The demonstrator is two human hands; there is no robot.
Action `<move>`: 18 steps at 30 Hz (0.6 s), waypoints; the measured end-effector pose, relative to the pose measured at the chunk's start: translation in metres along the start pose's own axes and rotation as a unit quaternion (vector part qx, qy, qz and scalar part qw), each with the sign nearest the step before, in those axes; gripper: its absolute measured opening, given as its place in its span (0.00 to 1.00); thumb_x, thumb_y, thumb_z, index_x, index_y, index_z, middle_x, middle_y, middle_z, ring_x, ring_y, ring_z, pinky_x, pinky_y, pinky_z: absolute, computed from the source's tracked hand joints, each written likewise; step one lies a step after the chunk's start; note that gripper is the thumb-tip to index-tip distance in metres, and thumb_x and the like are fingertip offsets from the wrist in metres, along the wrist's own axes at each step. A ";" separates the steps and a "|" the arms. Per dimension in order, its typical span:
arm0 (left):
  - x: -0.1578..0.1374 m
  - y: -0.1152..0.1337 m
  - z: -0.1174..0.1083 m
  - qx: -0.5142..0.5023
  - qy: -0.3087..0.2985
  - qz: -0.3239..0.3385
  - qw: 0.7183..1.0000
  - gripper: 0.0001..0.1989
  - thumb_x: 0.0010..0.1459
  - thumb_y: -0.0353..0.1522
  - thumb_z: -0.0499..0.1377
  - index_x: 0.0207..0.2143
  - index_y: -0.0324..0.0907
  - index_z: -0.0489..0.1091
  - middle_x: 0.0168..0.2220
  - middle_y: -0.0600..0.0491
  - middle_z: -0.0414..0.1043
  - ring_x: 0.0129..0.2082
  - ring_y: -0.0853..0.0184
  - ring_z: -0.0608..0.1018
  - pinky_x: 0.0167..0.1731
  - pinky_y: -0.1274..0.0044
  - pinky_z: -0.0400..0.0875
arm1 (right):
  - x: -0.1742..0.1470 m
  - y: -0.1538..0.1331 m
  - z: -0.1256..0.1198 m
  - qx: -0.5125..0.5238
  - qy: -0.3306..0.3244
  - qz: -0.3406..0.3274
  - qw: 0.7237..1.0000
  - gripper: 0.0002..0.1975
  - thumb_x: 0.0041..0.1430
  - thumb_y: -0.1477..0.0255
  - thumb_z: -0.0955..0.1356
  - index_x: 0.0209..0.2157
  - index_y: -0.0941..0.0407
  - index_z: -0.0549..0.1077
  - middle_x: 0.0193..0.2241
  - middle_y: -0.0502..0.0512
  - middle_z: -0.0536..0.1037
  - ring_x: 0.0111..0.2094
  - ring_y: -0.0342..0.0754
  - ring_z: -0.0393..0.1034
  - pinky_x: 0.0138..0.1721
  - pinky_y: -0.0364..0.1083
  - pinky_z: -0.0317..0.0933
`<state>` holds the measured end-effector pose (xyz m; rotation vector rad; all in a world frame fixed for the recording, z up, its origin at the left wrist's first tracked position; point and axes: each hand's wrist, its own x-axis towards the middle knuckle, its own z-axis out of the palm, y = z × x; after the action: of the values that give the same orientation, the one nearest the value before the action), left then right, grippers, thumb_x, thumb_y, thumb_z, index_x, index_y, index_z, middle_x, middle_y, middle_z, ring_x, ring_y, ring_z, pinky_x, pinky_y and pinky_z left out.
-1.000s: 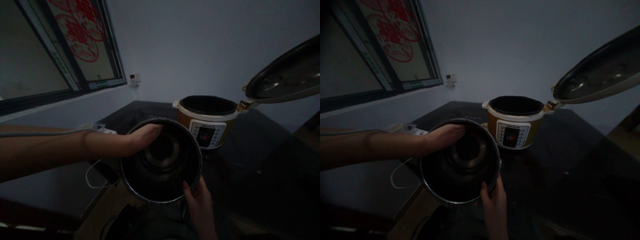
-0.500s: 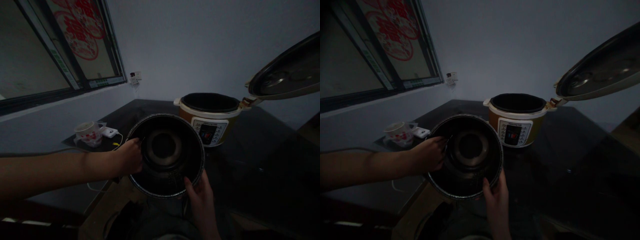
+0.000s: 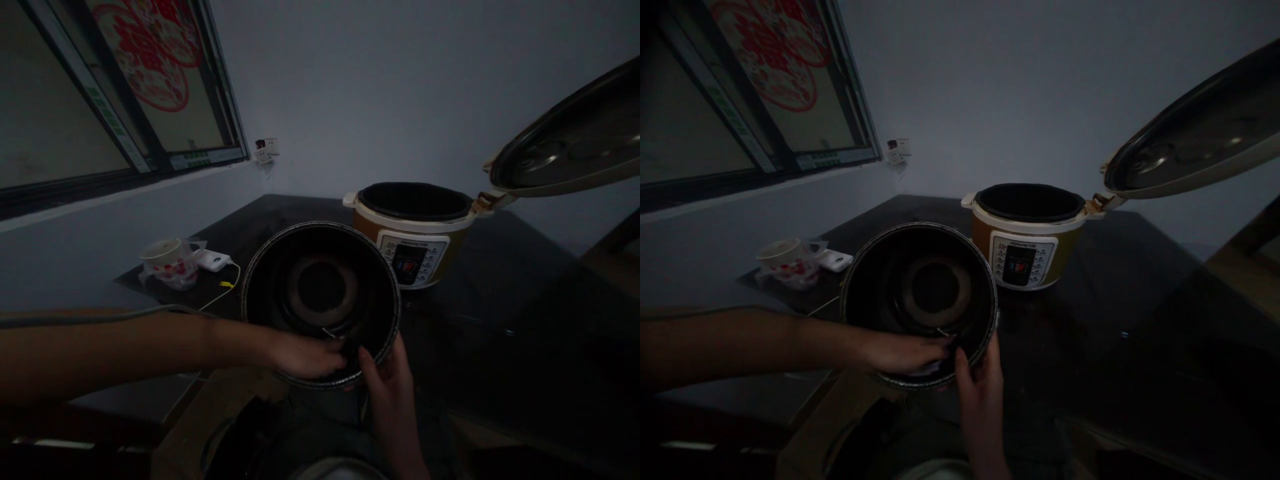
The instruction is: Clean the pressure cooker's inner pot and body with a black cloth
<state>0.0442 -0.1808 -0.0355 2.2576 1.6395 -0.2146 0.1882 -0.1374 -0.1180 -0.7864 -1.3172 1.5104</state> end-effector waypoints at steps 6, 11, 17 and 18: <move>0.037 0.021 0.015 -0.688 0.034 -0.203 0.696 0.26 0.65 0.40 0.36 0.38 0.38 0.71 0.19 0.56 0.64 0.15 0.69 0.65 0.20 0.77 0.61 | -0.005 0.008 -0.001 0.015 -0.007 0.014 1.000 0.32 0.54 0.65 0.71 0.60 0.52 0.63 0.53 0.57 0.74 0.52 0.54 0.69 0.48 0.52 0.70; 0.049 0.035 -0.001 -0.796 0.106 -0.187 0.565 0.10 0.59 0.35 0.50 0.39 0.43 0.68 0.18 0.59 0.64 0.15 0.70 0.63 0.20 0.78 0.56 | -0.005 0.009 -0.002 0.060 -0.048 0.071 0.994 0.38 0.54 0.60 0.70 0.63 0.51 0.58 0.56 0.60 0.69 0.47 0.56 0.72 0.31 0.49 0.74; 0.070 0.031 -0.024 -0.836 0.208 -0.169 0.479 0.11 0.59 0.32 0.49 0.32 0.40 0.70 0.26 0.53 0.72 0.26 0.66 0.71 0.36 0.74 0.64 | -0.007 0.000 -0.001 0.067 -0.058 0.093 0.992 0.41 0.53 0.58 0.71 0.65 0.52 0.55 0.50 0.62 0.72 0.32 0.52 0.74 0.18 0.46 0.70; 0.072 0.029 -0.028 -0.843 0.210 -0.159 0.469 0.13 0.60 0.32 0.47 0.30 0.40 0.69 0.26 0.52 0.72 0.27 0.66 0.71 0.37 0.74 0.64 | -0.007 -0.002 -0.001 0.067 -0.060 0.093 0.992 0.42 0.52 0.59 0.71 0.65 0.52 0.54 0.51 0.63 0.71 0.31 0.50 0.73 0.18 0.46 0.70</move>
<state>0.0922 -0.1146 -0.0267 0.3532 1.1442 1.3609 0.1915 -0.1439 -0.1174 -0.7586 -1.2410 1.7992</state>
